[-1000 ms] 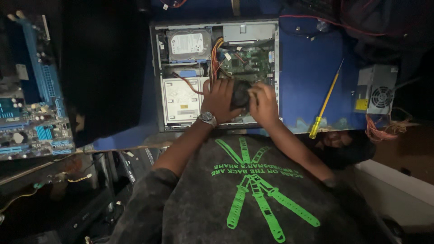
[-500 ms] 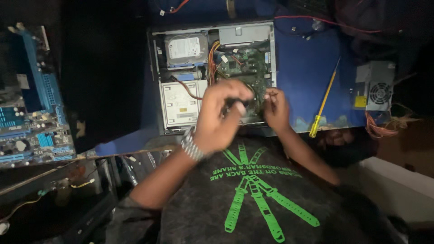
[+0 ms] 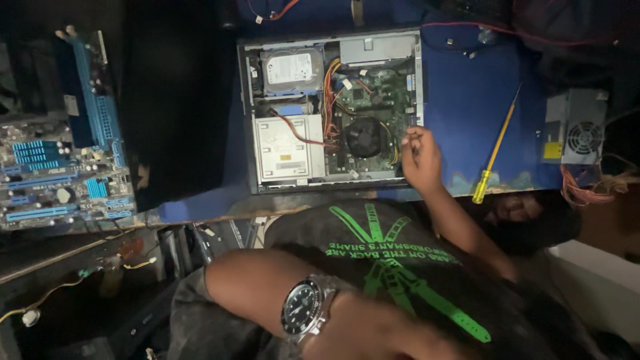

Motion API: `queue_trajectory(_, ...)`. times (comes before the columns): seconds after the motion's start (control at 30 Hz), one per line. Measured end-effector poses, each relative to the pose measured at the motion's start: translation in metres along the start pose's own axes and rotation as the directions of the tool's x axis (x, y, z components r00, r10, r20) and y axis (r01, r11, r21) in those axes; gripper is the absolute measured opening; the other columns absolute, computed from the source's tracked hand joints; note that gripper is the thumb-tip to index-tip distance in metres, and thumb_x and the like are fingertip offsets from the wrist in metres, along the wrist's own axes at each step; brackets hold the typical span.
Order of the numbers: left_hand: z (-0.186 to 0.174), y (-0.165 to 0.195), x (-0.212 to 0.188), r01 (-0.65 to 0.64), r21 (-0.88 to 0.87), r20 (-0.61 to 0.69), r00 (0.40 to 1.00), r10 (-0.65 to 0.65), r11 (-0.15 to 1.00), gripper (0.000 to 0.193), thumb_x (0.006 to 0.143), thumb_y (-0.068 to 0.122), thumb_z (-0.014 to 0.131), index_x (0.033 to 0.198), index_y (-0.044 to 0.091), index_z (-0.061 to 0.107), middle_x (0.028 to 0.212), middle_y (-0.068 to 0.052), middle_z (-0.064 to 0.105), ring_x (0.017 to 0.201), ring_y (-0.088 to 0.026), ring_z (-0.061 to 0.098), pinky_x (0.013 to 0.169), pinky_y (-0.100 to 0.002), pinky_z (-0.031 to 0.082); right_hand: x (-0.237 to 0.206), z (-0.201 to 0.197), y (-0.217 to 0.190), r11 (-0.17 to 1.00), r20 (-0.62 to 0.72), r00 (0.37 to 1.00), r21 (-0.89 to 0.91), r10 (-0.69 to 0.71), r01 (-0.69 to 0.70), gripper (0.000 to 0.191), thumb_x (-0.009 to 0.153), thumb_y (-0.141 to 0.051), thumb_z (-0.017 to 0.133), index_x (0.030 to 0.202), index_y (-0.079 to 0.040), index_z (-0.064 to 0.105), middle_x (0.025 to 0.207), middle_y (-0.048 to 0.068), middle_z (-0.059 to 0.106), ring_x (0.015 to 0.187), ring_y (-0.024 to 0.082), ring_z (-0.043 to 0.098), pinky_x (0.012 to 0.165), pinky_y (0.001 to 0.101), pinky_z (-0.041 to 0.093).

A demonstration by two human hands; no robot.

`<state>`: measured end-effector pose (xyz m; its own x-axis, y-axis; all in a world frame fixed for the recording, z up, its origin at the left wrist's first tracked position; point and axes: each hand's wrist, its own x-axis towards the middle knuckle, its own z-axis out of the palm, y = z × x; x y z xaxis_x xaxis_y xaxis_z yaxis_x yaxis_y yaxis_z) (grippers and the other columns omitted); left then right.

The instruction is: The person removes the side panel of a desktop computer case and uses a yellow screwdriver to unscrew and remove the CPU cooler from the motherboard. The cooler is lifted out and set aside on the workbench.

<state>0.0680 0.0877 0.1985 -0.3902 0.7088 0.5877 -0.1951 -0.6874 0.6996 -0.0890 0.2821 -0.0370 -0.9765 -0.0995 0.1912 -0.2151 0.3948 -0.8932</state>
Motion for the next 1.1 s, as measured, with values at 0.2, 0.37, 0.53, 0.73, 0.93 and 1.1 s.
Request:
queue_trajectory(0.2, -0.017, -0.018, -0.005, 0.067, -0.031, 0.092, 0.994, -0.064, 0.997, 0.056, 0.102, 0.046, 0.042, 0.147, 0.013, 0.042, 0.153, -0.012, 0.045, 0.141, -0.025, 0.044, 0.117, -0.037, 0.041, -0.001, -0.003, -0.009, 0.998, 0.02, 1.0, -0.058, -0.013, 0.014, 0.02, 0.107, -0.002, 0.06, 0.124, 0.003, 0.052, 0.095, 0.008, 0.064, 0.079, 0.012, 0.06, 0.072, 0.0263, 0.05)
queue_trajectory(0.37, -0.008, -0.006, -0.002, 0.048, -0.074, 0.17, 0.985, -0.035, 0.996, 0.047, 0.097, 0.037, 0.048, 0.137, 0.013, 0.048, 0.145, -0.01, 0.05, 0.134, -0.026, 0.048, 0.112, -0.039, 0.043, 0.002, -0.004, -0.014, 0.997, 0.028, 0.997, -0.047, -0.066, 0.068, 0.022, 0.105, -0.001, 0.059, 0.125, 0.003, 0.051, 0.094, 0.007, 0.064, 0.078, 0.012, 0.062, 0.07, 0.0262, 0.049)
queue_trajectory(0.53, -0.001, 0.009, 0.006, 0.006, -0.089, 0.214, 0.977, 0.013, 0.996, 0.038, 0.093, 0.028, 0.053, 0.128, 0.014, 0.055, 0.136, -0.009, 0.054, 0.127, -0.028, 0.053, 0.107, -0.041, 0.045, 0.003, -0.002, -0.015, 0.999, 0.027, 1.0, -0.04, 0.004, -0.003, 0.023, 0.104, -0.001, 0.061, 0.125, 0.002, 0.052, 0.091, 0.007, 0.063, 0.074, 0.012, 0.059, 0.066, 0.0264, 0.048)
queue_trajectory(0.73, -0.069, 0.02, 0.022, -0.164, 0.401, 0.104, 0.986, 0.133, 0.901, 0.03, 0.087, 0.017, 0.06, 0.117, 0.014, 0.062, 0.127, -0.007, 0.06, 0.119, -0.029, 0.058, 0.101, -0.044, 0.048, 0.003, -0.007, -0.012, 0.997, 0.035, 0.999, -0.082, 0.015, -0.012, 0.021, 0.106, -0.002, 0.062, 0.125, 0.001, 0.054, 0.085, 0.006, 0.062, 0.07, 0.012, 0.057, 0.065, 0.0269, 0.047)
queue_trajectory(0.93, -0.201, -0.027, -0.03, 0.509, 0.84, -0.475, 0.857, 0.198, -0.189, 0.035, 0.079, 0.006, 0.065, 0.113, 0.016, 0.068, 0.128, -0.008, 0.061, 0.122, -0.034, 0.059, 0.102, -0.048, 0.047, 0.007, -0.008, -0.016, 0.999, 0.037, 0.999, -0.037, -0.017, 0.018, 0.024, 0.099, -0.002, 0.063, 0.122, -0.002, 0.056, 0.098, 0.007, 0.068, 0.078, 0.012, 0.065, 0.067, 0.0283, 0.051)
queue_trajectory(1.1, -0.22, -0.076, -0.103, 0.611, 0.712, -0.654, 0.756, -0.01, -0.346, 0.068, 0.083, 0.044, 0.071, 0.139, 0.009, 0.058, 0.144, -0.026, 0.043, 0.134, -0.044, 0.037, 0.109, -0.062, 0.026, 0.006, -0.01, -0.031, 0.989, 0.113, 0.993, -0.15, 0.029, -0.012, 0.018, 0.095, -0.005, 0.069, 0.112, -0.005, 0.063, 0.093, 0.009, 0.065, 0.078, 0.018, 0.065, 0.067, 0.0316, 0.053)
